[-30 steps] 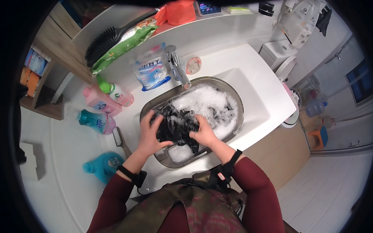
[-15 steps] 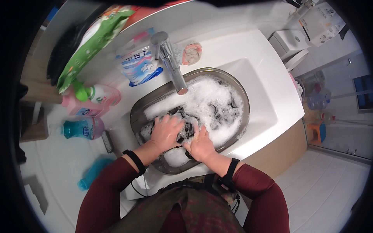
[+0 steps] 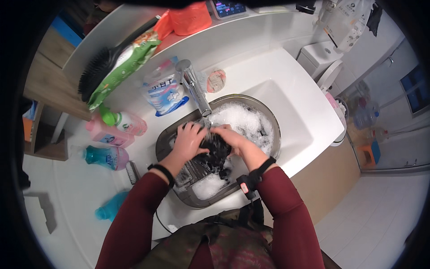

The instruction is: The person hand washes a dark garment in a sink filled with soapy water. They repeatedly submerge, agitate, and wring the fabric to clean it, then briefly rinse it under running water before returning it to the soapy basin.

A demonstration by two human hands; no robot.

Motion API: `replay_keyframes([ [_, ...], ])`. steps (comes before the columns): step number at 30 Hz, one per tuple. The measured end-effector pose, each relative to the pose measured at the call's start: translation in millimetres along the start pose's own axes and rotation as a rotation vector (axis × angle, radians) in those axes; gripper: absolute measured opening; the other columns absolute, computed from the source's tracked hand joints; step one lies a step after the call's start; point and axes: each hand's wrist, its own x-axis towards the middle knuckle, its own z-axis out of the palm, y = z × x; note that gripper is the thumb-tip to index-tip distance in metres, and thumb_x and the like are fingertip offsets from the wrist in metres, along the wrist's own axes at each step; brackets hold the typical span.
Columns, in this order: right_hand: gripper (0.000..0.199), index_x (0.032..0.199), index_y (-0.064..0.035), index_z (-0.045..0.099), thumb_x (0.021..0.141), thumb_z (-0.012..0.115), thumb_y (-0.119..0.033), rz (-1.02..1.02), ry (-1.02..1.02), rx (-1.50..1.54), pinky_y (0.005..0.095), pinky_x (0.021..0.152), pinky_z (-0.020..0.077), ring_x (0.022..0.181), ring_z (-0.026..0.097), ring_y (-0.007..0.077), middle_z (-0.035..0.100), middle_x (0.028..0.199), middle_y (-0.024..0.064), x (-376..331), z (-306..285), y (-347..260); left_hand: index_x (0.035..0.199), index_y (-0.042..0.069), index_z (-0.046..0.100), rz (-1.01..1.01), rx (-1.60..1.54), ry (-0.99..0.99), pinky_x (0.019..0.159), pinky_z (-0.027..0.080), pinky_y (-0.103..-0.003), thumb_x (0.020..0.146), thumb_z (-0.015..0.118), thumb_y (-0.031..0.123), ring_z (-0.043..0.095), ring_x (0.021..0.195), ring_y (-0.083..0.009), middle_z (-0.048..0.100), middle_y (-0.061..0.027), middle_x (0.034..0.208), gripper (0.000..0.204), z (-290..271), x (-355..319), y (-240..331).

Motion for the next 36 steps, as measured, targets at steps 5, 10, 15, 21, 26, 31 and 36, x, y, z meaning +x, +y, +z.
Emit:
replay_keyframes([
  [5, 0.090, 0.138, -0.0018, 0.036, 0.073, 0.088, -0.038, -0.316, 0.300, -0.331, 0.0394, 0.097, 0.0473, 0.109, 0.058, 0.0309, 0.055, 0.121, 0.0191, -43, 32, 25, 0.131, 0.014, 0.056, 0.062, -0.108, 0.066, 0.110, 0.028, -0.057, 0.064, 0.086, 0.045, 0.042, 0.131, -0.0306, 0.053, -0.0091, 0.129, 0.080, -17, -74, 24],
  [10, 0.086, 0.138, -0.0021, 0.039, 0.069, 0.086, -0.024, -0.838, 0.404, -0.904, 0.0544, 0.105, 0.0388, 0.123, 0.040, 0.0521, 0.035, 0.138, 0.0310, -96, 68, 81, 0.144, 0.020, 0.047, -0.277, -0.316, 0.116, 0.112, 0.027, -0.062, 0.060, 0.091, 0.043, 0.039, 0.133, -0.0362, 0.039, -0.0137, 0.144, 0.097, -38, -94, 36],
  [15, 0.079, 0.139, 0.0050, 0.034, 0.079, 0.077, -0.022, -0.787, 0.334, -1.077, 0.0610, 0.108, 0.0335, 0.128, 0.034, 0.0580, 0.028, 0.144, 0.0364, -102, 78, 101, 0.143, 0.027, 0.048, -0.255, -0.096, -0.194, 0.103, 0.033, -0.067, 0.060, 0.091, 0.043, 0.032, 0.139, -0.0405, 0.035, -0.0148, 0.151, 0.096, -33, -91, 47],
  [21, 0.087, 0.148, 0.0111, 0.021, 0.083, 0.070, -0.021, -0.516, 0.383, -1.075, 0.0559, 0.114, 0.0282, 0.134, 0.028, 0.0584, 0.025, 0.148, 0.0399, -51, 48, 112, 0.135, 0.022, 0.055, -0.076, -0.046, -0.186, 0.085, 0.038, -0.049, 0.062, 0.088, 0.045, 0.049, 0.110, -0.0269, 0.055, -0.0037, 0.114, 0.083, 8, -32, 29],
  [26, 0.078, 0.152, -0.0015, 0.024, 0.089, 0.063, -0.027, -0.372, 0.427, -1.036, 0.0507, 0.106, 0.0412, 0.124, 0.050, 0.0493, 0.044, 0.140, 0.0340, 5, -6, 95, 0.130, 0.022, 0.058, -0.127, -0.043, -0.273, 0.091, 0.040, -0.052, 0.067, 0.086, 0.043, 0.052, 0.114, -0.0285, 0.057, -0.0044, 0.116, 0.072, 38, 33, 29],
  [31, 0.064, 0.143, 0.0006, 0.037, 0.089, 0.058, -0.027, -0.155, 0.268, -1.078, 0.0473, 0.099, 0.0479, 0.119, 0.059, 0.0400, 0.059, 0.131, 0.0254, 53, -33, 54, 0.128, 0.020, 0.057, -0.348, -0.069, -0.439, 0.096, 0.041, -0.055, 0.075, 0.080, 0.045, 0.053, 0.123, -0.0288, 0.057, -0.0071, 0.126, 0.063, 47, 77, 27],
  [36, 0.049, 0.124, 0.0007, 0.052, 0.086, 0.070, -0.025, -0.258, 0.167, -0.244, 0.0372, 0.091, 0.0535, 0.101, 0.067, 0.0302, 0.067, 0.114, 0.0171, 12, -30, 32, 0.135, 0.018, 0.053, -0.245, -0.108, -0.262, 0.099, 0.036, -0.055, 0.074, 0.081, 0.048, 0.043, 0.130, -0.0326, 0.053, -0.0093, 0.130, 0.073, 24, 36, 31],
])
